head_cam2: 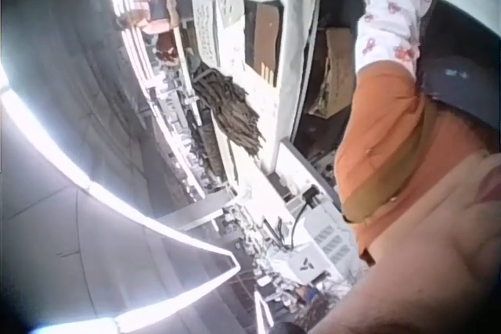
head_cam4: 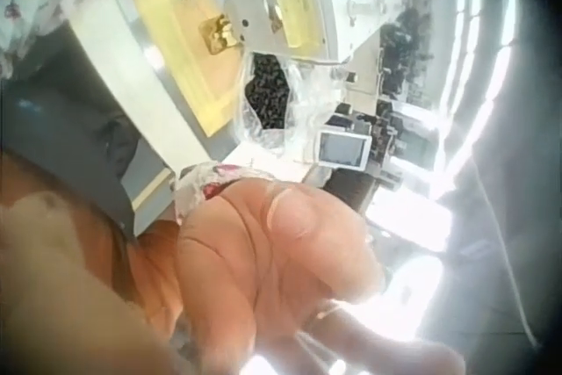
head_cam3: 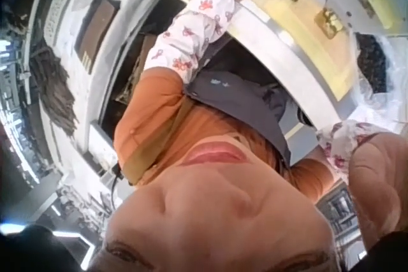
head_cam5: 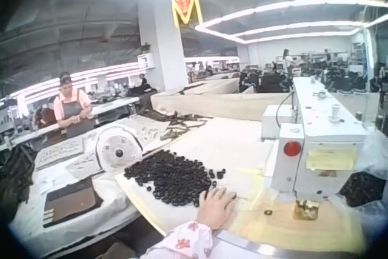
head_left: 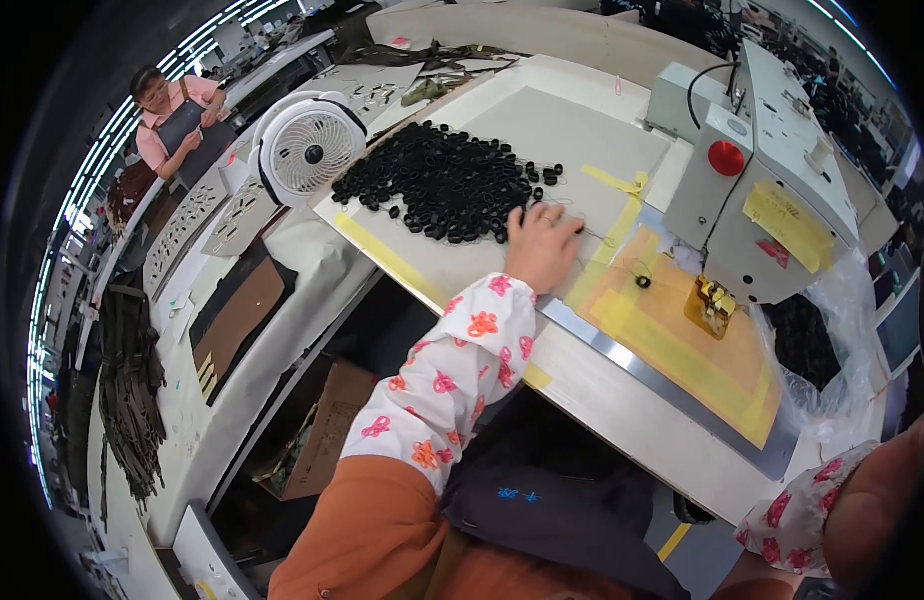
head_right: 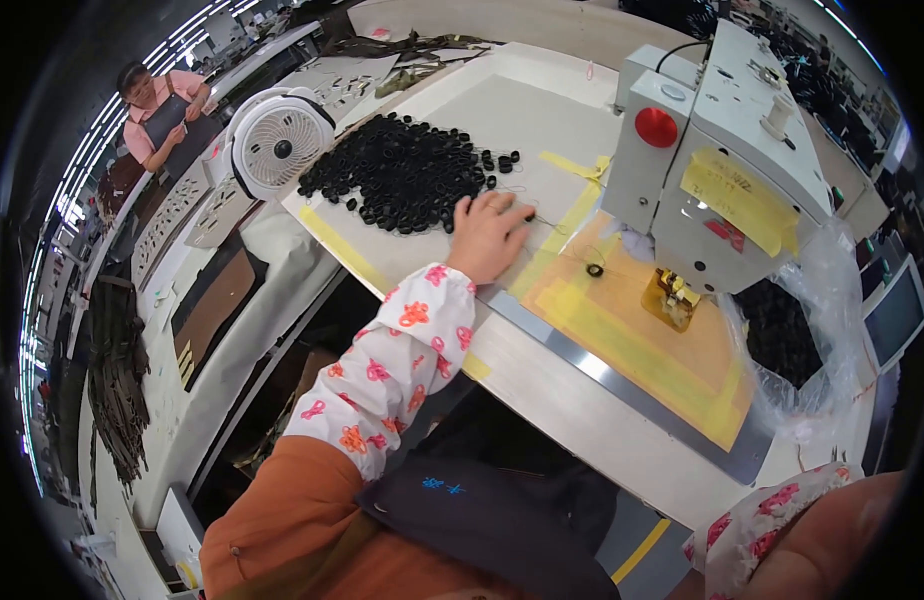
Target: The recorder uses a specialized machine to assemble or join small leather loops and hardware components.
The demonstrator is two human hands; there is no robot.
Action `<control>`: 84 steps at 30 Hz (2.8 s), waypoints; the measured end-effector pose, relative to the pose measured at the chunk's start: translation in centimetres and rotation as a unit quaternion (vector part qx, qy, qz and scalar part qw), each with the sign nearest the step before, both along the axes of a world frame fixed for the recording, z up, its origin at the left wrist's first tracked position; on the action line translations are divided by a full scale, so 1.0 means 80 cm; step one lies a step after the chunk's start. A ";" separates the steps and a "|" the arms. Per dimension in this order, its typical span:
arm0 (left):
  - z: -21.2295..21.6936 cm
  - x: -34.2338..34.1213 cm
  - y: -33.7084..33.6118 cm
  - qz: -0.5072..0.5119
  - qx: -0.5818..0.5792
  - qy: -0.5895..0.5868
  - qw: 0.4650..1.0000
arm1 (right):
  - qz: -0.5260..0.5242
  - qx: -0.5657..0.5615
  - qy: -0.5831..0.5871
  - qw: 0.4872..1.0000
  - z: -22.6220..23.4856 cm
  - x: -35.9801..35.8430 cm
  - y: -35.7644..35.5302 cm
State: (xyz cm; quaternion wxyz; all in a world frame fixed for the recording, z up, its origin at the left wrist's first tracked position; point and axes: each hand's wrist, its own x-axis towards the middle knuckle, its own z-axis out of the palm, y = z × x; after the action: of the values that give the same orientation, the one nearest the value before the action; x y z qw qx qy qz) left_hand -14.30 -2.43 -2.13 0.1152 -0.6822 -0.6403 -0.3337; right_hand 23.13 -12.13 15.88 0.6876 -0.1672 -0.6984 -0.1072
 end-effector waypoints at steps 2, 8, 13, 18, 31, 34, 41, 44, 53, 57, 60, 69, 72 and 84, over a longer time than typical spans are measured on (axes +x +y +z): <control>-0.012 -0.021 0.017 0.008 0.019 -0.029 0.999 | 0.000 0.008 0.003 1.000 -0.030 0.057 -0.006; 0.016 -0.038 0.032 0.025 0.098 -0.037 0.994 | -0.073 -0.030 -0.031 0.996 -0.014 0.035 0.007; 0.044 0.019 0.021 -0.083 0.101 -0.031 0.991 | -0.082 -0.014 -0.058 0.995 -0.003 -0.025 0.039; 0.033 0.134 0.012 -0.257 -0.027 -0.004 0.966 | -0.206 -0.395 -0.212 0.870 -0.108 0.028 0.142; 0.003 0.183 0.029 -0.245 -0.010 -0.008 0.969 | -0.234 -0.334 -0.273 0.871 -0.201 0.013 0.213; 0.012 0.190 0.025 -0.239 -0.043 -0.034 0.970 | -0.261 -0.355 -0.243 0.864 -0.203 0.021 0.208; 0.006 0.187 0.027 -0.278 -0.151 -0.117 0.941 | 0.083 -0.547 0.021 0.833 -0.196 -0.017 0.150; -0.001 0.179 0.033 -0.271 -0.134 -0.112 0.947 | 0.235 -0.653 0.029 0.719 -0.201 -0.051 0.128; 0.020 0.198 0.017 -0.338 -0.177 -0.366 0.849 | 0.258 -0.687 0.123 0.669 -0.196 -0.067 0.132; 0.018 0.189 0.029 -0.340 -0.192 -0.252 0.886 | 0.238 -0.687 0.113 0.677 -0.199 -0.064 0.121; 0.024 0.181 0.026 -0.342 -0.258 -0.294 0.855 | 0.221 -0.675 0.116 0.694 -0.200 -0.069 0.117; 0.027 0.171 0.021 -0.393 -0.325 -0.365 0.779 | 0.236 -0.734 0.097 0.630 -0.180 -0.071 0.119; 0.031 0.181 0.018 -0.416 -0.331 -0.331 0.779 | 0.198 -0.753 0.079 0.622 -0.178 -0.064 0.119; 0.022 0.171 0.023 -0.389 -0.271 -0.327 0.818 | 0.237 -0.747 0.026 0.620 -0.182 -0.072 0.130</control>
State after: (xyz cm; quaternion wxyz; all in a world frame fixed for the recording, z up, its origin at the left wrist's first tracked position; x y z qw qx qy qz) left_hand -0.59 -0.60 -0.36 -0.4293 -0.7288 -0.3866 -0.3675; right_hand 17.37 -1.71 1.35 0.3455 -0.4550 -0.5348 0.6226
